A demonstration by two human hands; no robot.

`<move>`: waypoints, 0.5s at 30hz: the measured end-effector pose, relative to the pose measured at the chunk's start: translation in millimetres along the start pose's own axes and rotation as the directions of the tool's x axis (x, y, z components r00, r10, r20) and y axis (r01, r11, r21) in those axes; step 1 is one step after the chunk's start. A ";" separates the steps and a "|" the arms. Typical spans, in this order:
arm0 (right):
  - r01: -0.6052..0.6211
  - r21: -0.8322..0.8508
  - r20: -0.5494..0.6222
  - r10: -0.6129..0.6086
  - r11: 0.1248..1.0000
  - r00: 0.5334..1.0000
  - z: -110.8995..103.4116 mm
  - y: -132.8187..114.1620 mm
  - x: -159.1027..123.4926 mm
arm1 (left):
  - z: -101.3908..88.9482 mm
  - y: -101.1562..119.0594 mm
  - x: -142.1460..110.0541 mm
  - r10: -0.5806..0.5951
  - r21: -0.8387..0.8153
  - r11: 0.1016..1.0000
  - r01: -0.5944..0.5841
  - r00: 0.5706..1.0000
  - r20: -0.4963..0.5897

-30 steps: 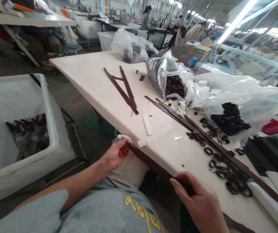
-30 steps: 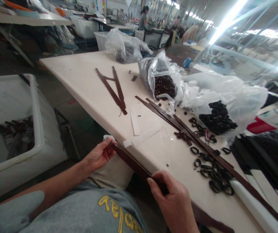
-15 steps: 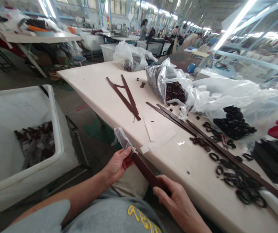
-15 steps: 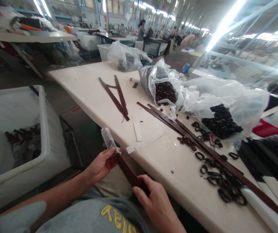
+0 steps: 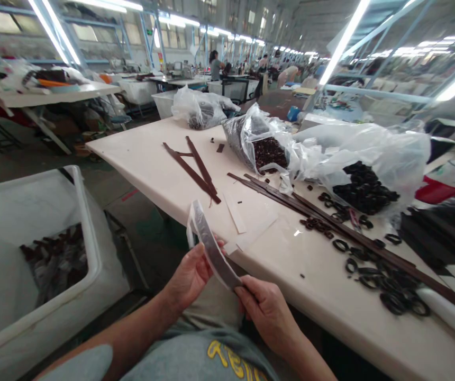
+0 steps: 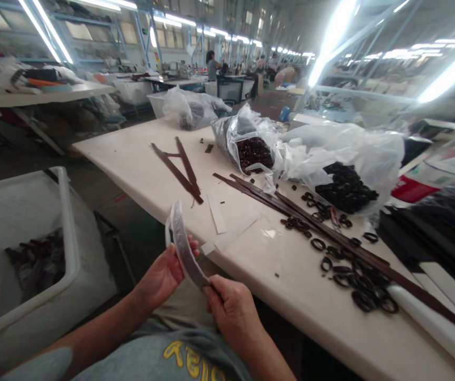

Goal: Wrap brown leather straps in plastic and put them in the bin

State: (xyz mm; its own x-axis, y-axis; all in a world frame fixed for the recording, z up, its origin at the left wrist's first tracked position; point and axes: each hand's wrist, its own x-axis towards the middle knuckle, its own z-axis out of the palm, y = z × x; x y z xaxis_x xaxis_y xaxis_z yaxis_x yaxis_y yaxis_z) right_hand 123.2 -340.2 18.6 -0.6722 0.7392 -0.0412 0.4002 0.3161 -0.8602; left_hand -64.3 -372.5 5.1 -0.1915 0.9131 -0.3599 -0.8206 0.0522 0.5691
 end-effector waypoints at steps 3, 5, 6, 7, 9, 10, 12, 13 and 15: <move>-0.005 -0.026 -0.029 0.004 1.000 1.000 4.2 3.4 -1.8 | 3.4 3.3 8.4 0.044 0.040 0.998 -0.041 0.995 -0.087; 0.031 -0.031 -0.081 -0.033 0.999 0.996 6.5 1.8 0.1 | 7.9 -10.2 4.8 0.012 0.123 0.992 -0.007 0.999 -0.040; 0.055 -0.032 -0.115 -0.058 0.998 0.992 6.3 0.3 1.5 | 10.5 -18.1 1.6 -0.017 0.162 0.987 0.017 1.000 0.000; 0.078 -0.031 -0.148 -0.082 0.996 0.986 4.9 -1.2 2.5 | 13.4 -24.5 -1.3 -0.037 0.195 0.980 0.028 0.999 0.040; 0.101 -0.038 -0.203 -0.106 0.994 0.973 -0.6 -2.1 1.2 | 19.5 -27.9 -2.1 -0.035 0.224 0.974 0.010 0.994 0.106; 0.096 -0.047 -0.218 -0.104 0.994 0.970 -4.0 -1.0 -1.4 | 23.0 -24.1 0.9 -0.015 0.212 0.977 -0.011 0.992 0.123; 0.064 -0.065 -0.229 -0.078 0.996 0.970 -9.9 4.4 -10.0 | 30.5 -9.3 12.7 0.048 0.140 0.988 -0.061 0.994 0.098; 0.041 -0.069 -0.232 -0.056 0.997 0.971 -11.7 8.1 -15.1 | 34.3 -1.5 19.6 0.079 0.099 0.992 -0.084 0.995 0.061; -0.003 -0.059 -0.245 -0.012 0.998 0.969 -12.6 15.3 -23.9 | 40.2 6.4 29.7 0.109 0.071 0.992 -0.109 0.994 -0.002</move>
State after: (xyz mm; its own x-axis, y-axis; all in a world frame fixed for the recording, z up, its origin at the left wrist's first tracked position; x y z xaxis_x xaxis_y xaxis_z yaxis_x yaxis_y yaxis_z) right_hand 153.2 -345.5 12.9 -0.5037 0.8586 0.0950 0.4383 0.3488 -0.8284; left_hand -53.6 -328.8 27.8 -0.2807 0.9127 -0.2970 -0.7548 -0.0188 0.6556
